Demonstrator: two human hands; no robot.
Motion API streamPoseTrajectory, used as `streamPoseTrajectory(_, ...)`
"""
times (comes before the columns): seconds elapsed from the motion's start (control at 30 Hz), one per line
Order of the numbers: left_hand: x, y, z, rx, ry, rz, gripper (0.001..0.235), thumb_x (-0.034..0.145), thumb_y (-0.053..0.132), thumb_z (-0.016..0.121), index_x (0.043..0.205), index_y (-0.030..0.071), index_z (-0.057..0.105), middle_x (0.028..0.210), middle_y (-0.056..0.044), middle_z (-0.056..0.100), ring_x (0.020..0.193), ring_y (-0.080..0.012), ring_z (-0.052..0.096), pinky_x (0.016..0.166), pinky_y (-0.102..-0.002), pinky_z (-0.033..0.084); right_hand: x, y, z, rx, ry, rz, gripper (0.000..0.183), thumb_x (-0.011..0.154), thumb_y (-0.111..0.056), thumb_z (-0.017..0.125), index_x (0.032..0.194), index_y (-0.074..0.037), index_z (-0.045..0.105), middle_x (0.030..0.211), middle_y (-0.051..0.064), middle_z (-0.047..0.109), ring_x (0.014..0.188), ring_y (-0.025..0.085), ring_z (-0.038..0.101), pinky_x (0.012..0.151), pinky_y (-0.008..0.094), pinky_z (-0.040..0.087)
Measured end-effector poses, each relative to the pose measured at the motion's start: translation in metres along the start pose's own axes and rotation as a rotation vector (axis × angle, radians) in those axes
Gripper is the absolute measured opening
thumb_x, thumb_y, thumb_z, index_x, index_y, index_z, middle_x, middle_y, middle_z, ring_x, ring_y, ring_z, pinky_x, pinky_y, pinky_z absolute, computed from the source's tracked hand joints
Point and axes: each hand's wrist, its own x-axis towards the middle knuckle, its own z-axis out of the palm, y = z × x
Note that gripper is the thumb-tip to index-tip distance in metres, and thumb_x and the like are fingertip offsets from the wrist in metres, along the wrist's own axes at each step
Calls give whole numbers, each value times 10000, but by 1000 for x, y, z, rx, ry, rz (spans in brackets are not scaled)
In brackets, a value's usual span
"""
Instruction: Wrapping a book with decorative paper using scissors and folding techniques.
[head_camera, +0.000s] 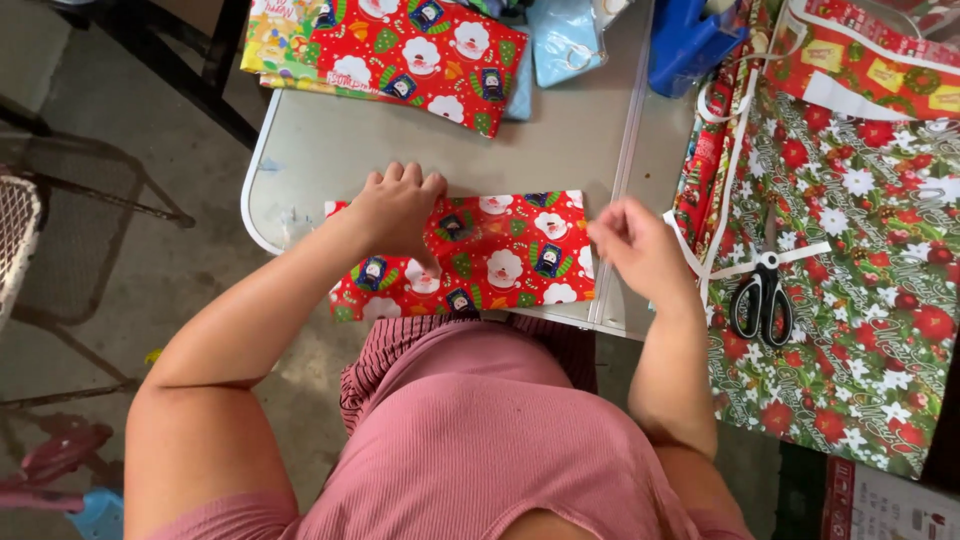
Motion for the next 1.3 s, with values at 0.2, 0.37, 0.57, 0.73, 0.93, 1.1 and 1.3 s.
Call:
streamPoseTrajectory(0.2,17,7,-10,-277,-270,25,1125,490,690,963,1351,96,551,1300,-197,621,1203,-426,640,1006,-548,535,-78,25,21,284,-278,301,132,921,-85,692,996,24,702,752,165,755,633,207,717,560,313,611)
streamPoseTrajectory(0.37,10,4,-43,-630,-260,123,412,899,362,738,1216,108,666,1076,-207,726,1073,-417,700,941,-485,541,-89,36,32,510,-266,166,282,928,-82,689,1177,50,688,963,262,783,720,267,790,561,339,662)
streamPoseTrajectory(0.57,20,9,-80,-815,83,388,280,1077,264,565,1056,14,689,681,-139,573,656,-254,549,688,-390,456,-67,27,46,824,-84,34,355,933,-91,693,1239,51,581,874,241,738,716,293,757,578,356,651)
streamPoseTrajectory(0.73,53,34,-45,-409,476,479,277,1036,345,621,1151,97,666,803,-96,571,704,-277,588,671,-403,483,-36,45,66,1267,258,126,350,955,-263,705,1158,10,622,866,246,741,621,352,740,459,394,630)
streamPoseTrajectory(0.93,2,121,-22,-119,819,590,946,725,422,852,1543,181,442,1498,-172,490,1364,-405,508,1091,-542,459,-43,0,63,1266,530,-1,349,922,-181,719,1178,29,610,1006,231,729,777,382,726,618,439,629)
streamPoseTrajectory(1.1,-2,121,-35,-16,1070,651,451,1088,215,401,1521,152,511,1525,-106,547,1319,-320,607,1030,-424,525,-63,23,68,788,468,86,746,626,-196,962,1211,32,561,1007,150,625,964,242,656,770,403,588)
streamPoseTrajectory(1.3,-2,110,-50,-687,1164,748,254,1040,127,543,1228,121,714,1163,-37,766,1024,-291,748,898,-391,586,-41,-14,17,694,500,-574,686,757,-42,792,1368,-21,481,1197,101,587,1089,212,585,1036,361,462)
